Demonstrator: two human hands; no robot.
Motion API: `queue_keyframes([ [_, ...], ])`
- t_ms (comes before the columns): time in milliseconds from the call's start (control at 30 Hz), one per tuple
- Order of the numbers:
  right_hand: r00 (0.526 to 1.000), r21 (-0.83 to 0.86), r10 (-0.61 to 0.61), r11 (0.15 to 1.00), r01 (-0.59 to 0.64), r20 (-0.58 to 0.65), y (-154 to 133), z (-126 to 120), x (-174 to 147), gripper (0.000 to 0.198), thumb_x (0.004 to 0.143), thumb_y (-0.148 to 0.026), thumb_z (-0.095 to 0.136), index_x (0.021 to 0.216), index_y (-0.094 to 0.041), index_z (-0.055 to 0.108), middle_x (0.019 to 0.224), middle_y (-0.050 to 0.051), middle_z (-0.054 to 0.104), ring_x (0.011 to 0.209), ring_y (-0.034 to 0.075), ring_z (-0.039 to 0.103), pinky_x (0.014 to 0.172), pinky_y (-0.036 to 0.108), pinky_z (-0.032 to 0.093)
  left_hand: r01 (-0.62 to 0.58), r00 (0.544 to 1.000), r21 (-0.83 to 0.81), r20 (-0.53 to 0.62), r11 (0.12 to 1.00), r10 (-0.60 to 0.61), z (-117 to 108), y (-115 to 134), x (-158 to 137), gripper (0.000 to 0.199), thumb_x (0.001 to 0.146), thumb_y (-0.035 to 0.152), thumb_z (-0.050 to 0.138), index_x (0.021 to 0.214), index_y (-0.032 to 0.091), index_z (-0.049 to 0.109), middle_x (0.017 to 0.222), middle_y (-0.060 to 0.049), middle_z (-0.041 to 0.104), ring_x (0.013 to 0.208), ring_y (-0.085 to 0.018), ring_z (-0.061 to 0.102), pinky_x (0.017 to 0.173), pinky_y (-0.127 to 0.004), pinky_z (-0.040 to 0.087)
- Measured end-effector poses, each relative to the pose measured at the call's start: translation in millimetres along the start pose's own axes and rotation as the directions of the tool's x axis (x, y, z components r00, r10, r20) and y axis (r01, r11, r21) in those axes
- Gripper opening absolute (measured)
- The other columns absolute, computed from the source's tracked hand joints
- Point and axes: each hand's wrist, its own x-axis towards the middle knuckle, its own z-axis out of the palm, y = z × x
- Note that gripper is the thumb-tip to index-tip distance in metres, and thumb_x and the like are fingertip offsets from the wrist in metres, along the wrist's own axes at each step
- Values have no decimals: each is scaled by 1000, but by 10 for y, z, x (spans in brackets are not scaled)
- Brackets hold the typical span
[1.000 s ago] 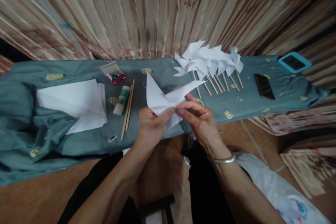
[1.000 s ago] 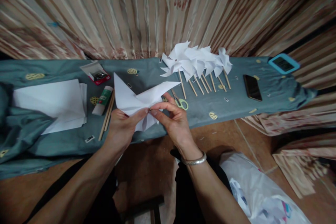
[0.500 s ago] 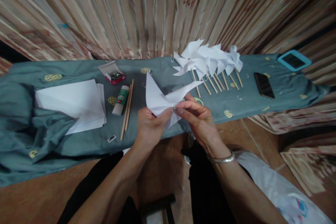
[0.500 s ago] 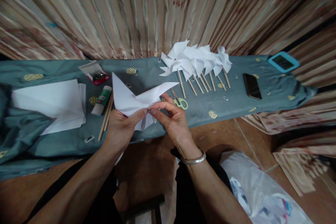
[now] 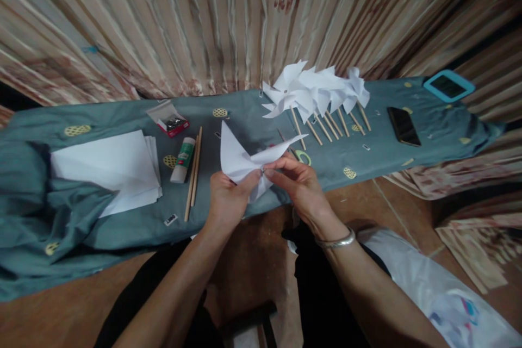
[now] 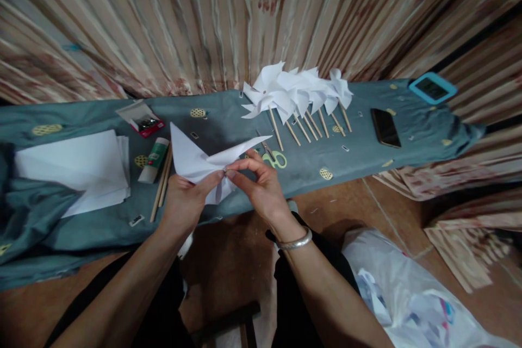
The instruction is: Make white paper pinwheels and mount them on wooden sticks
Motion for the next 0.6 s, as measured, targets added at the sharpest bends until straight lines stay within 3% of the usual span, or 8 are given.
queue_keyframes([
  [133, 999, 81, -36, 996, 34, 18, 19, 29, 16, 17, 67, -42, 81, 71, -28, 74, 106, 1, 68, 112, 23, 57, 107, 41, 36, 16, 1000, -33, 0, 999, -16, -18, -59, 14, 22, 57, 25, 81, 74, 14, 75, 78, -4, 76, 69, -17, 66, 68, -27, 53],
  [333, 999, 22, -51, 998, 51, -2, 2, 64, 40, 21, 67, -46, 80, 68, -26, 73, 107, 1, 66, 114, 23, 54, 112, 41, 28, 33, 999, -22, -22, 999, -34, -63, -140, 49, 26, 56, 28, 83, 75, 13, 75, 77, -4, 75, 69, -17, 67, 70, -29, 52],
  [600, 997, -5, -78, 997, 78, 11, 44, 93, 67, 17, 68, -41, 78, 66, -26, 72, 99, 1, 65, 105, 21, 56, 104, 37, 35, 21, 998, 47, -58, 999, -18, -130, -179, 71, 27, 55, 29, 83, 77, 15, 75, 78, -3, 76, 71, -18, 68, 70, -29, 53],
])
